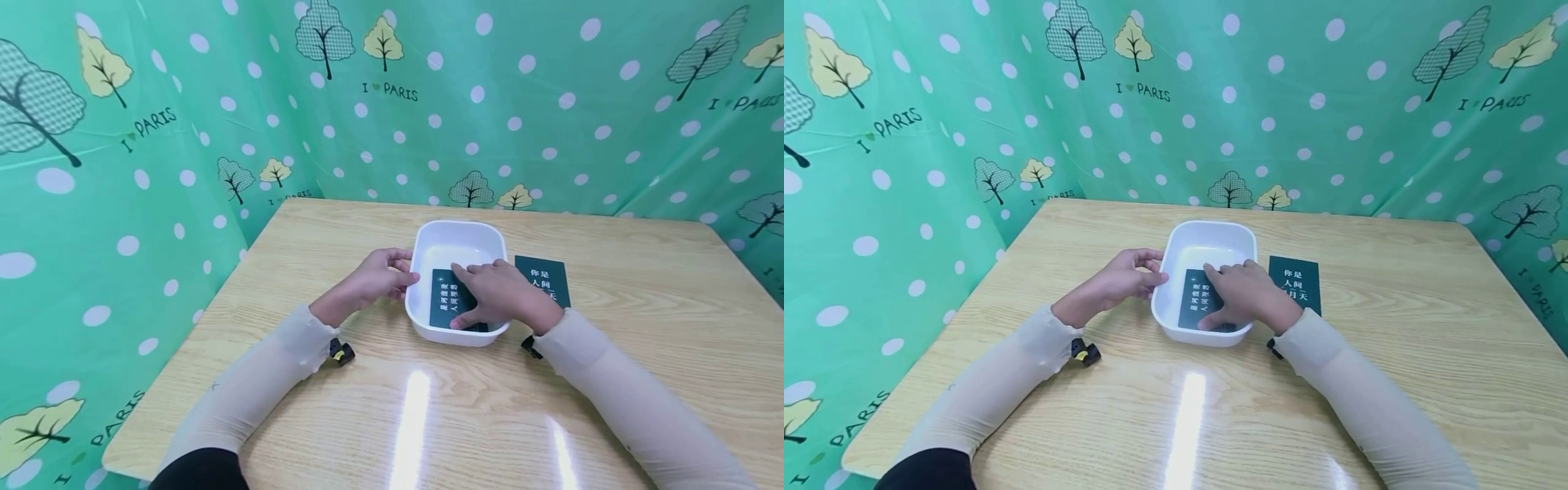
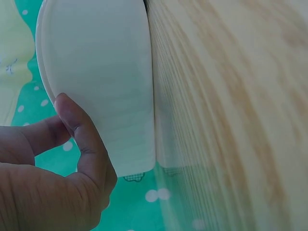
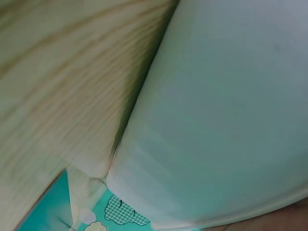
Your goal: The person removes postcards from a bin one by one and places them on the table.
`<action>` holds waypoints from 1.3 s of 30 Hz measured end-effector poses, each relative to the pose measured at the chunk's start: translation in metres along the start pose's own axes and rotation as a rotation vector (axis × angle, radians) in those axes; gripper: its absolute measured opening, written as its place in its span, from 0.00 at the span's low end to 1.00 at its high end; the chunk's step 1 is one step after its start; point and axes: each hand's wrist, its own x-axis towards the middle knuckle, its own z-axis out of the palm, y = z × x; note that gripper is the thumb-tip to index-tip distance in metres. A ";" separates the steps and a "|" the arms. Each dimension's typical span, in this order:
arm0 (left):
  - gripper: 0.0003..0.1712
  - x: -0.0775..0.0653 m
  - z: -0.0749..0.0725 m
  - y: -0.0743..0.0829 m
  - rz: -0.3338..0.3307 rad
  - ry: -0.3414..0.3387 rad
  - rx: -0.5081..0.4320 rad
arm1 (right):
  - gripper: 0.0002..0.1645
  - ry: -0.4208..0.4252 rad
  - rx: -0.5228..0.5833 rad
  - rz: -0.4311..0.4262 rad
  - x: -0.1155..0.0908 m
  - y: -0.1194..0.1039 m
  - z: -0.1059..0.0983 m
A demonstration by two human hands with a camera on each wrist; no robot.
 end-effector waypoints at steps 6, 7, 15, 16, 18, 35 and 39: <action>0.26 -0.002 0.001 0.002 -0.002 0.004 0.001 | 0.76 0.016 0.019 0.016 0.000 -0.001 0.000; 0.26 -0.002 0.001 0.002 -0.002 0.005 -0.002 | 0.76 0.020 0.022 0.013 0.000 -0.001 0.000; 0.26 -0.003 0.001 0.002 0.004 0.006 -0.010 | 0.75 0.070 0.061 -0.014 0.000 0.002 0.000; 0.26 -0.003 0.001 0.002 0.006 0.006 -0.011 | 0.74 0.075 0.073 -0.016 0.000 0.002 -0.001; 0.26 -0.003 0.002 0.001 0.009 0.005 -0.011 | 0.72 0.086 0.098 -0.021 0.000 0.002 -0.002; 0.26 -0.003 0.002 0.002 -0.005 0.013 -0.006 | 0.45 0.281 0.234 -0.038 -0.009 0.002 -0.022; 0.27 -0.004 0.002 0.004 -0.017 0.009 -0.001 | 0.25 0.353 0.345 -0.094 -0.011 0.002 -0.026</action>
